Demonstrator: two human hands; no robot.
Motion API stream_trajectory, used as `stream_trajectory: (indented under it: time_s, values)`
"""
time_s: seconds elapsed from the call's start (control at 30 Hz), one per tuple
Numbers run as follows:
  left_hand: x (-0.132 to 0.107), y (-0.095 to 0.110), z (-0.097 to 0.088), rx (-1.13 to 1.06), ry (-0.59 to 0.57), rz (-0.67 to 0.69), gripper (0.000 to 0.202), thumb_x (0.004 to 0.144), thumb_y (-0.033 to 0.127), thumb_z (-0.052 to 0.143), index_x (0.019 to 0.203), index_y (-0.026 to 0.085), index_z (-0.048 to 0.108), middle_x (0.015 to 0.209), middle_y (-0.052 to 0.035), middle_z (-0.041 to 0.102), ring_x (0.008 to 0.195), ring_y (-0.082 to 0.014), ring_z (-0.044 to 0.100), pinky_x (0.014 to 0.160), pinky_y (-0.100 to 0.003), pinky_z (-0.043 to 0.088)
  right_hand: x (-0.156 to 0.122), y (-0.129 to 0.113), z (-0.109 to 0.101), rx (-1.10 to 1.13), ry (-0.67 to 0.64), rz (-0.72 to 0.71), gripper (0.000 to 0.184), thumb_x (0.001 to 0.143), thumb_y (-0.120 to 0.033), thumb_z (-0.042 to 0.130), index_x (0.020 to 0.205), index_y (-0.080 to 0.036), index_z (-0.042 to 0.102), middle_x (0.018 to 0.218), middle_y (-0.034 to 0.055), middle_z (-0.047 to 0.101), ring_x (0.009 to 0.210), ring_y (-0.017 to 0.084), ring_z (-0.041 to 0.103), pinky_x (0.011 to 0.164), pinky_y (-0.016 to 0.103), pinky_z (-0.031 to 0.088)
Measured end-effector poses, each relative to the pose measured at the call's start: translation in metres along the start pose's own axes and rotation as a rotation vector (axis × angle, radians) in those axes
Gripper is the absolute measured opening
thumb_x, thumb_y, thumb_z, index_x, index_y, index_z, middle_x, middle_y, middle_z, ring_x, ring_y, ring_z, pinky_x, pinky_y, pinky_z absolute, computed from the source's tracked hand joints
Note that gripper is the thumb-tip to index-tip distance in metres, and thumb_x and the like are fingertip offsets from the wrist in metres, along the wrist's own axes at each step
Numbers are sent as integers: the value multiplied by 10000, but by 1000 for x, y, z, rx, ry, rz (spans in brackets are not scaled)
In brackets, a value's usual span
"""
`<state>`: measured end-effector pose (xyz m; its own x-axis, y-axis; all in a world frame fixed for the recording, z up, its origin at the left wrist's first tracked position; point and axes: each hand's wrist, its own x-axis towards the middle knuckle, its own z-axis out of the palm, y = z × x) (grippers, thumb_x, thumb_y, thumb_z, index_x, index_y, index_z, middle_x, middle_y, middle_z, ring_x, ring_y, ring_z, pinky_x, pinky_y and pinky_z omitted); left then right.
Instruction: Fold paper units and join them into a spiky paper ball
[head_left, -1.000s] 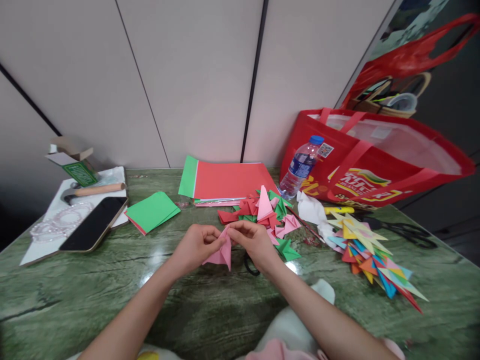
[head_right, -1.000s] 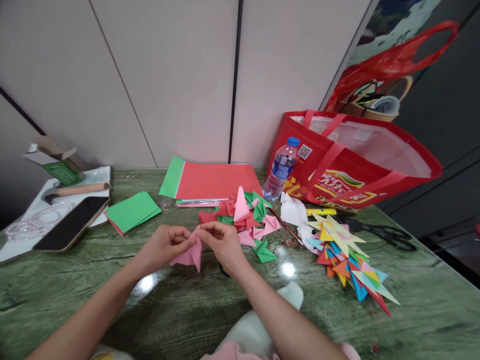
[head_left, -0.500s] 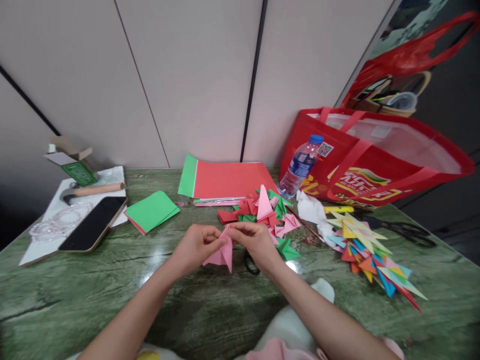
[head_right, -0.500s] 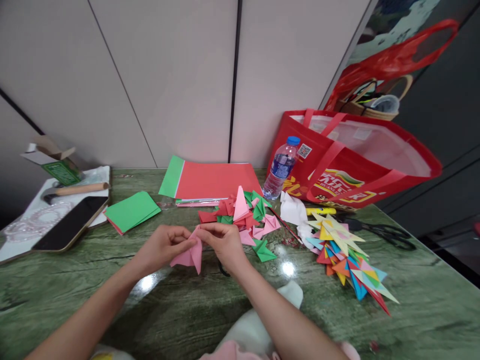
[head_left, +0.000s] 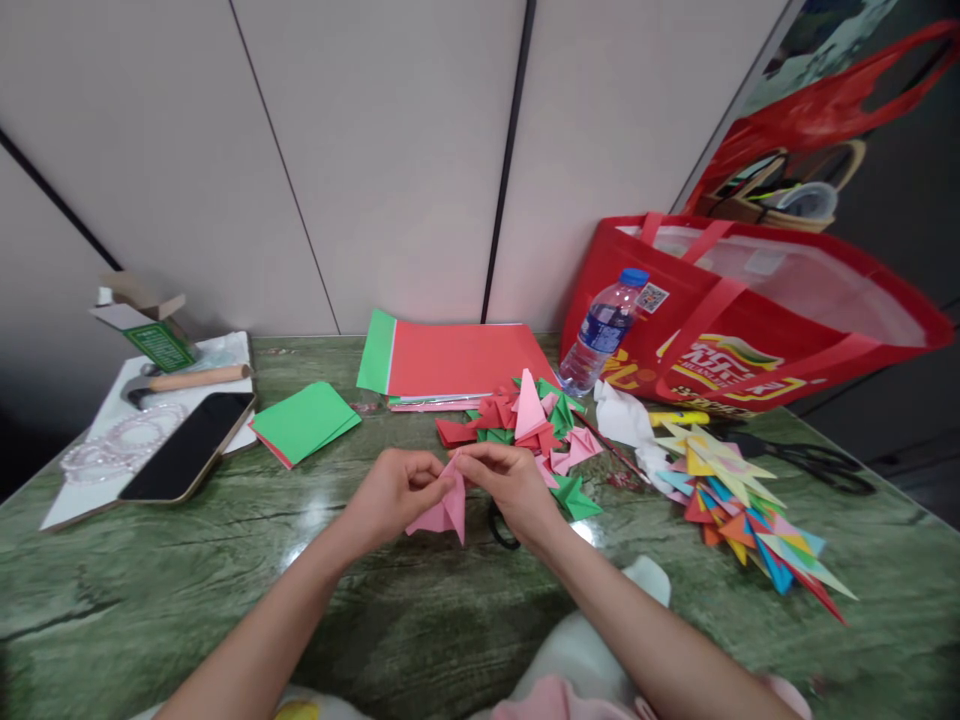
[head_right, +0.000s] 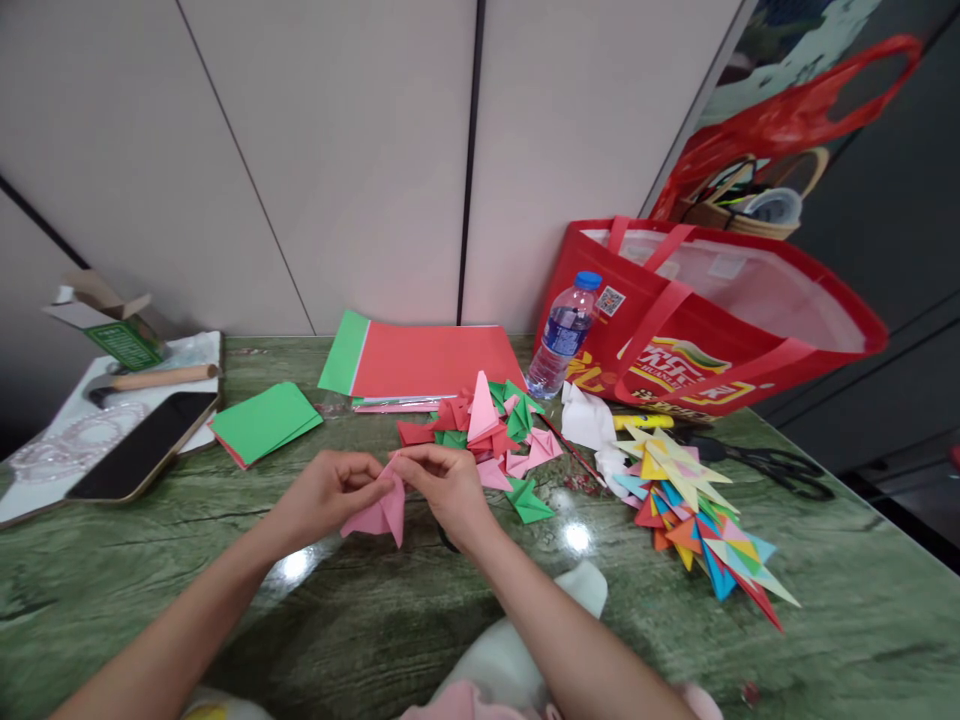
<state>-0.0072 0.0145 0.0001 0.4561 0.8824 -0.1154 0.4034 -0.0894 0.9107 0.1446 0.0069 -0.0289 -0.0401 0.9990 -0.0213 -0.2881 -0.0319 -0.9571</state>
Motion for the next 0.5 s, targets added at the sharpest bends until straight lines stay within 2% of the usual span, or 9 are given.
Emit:
stream_trajectory:
  time_s: [0.1,0.33,0.4,0.5]
  values:
    - [-1,0,0,33,-15,14,290,744,374,530,577,142,487,476,66,311,455,-65,247,417,-191,152,0,1,-1,1,-1,5,166,596,-335,734,665,-190,693,736,15,695,628,128,583,605,257,471]
    - [-1,-2,1,38,-49,33,292,758,362,531,577,139,477,481,70,285,459,-60,226,421,-196,141,0,3,0,29,2,10,192,586,-328,743,570,-173,631,560,-35,580,532,85,490,538,215,401]
    - [0,-3,2,18,-46,26,293,752,364,540,577,136,483,477,71,290,456,-57,228,419,-193,140,0,3,0,47,15,46,210,572,-341,750,566,-171,628,562,-32,581,523,86,489,532,218,399]
    - [1,-3,2,-59,-33,-5,303,736,383,556,575,135,491,471,69,312,446,-54,232,411,-190,140,0,2,0,56,17,86,213,563,-352,756,648,-179,667,666,-10,640,584,102,538,567,229,432]
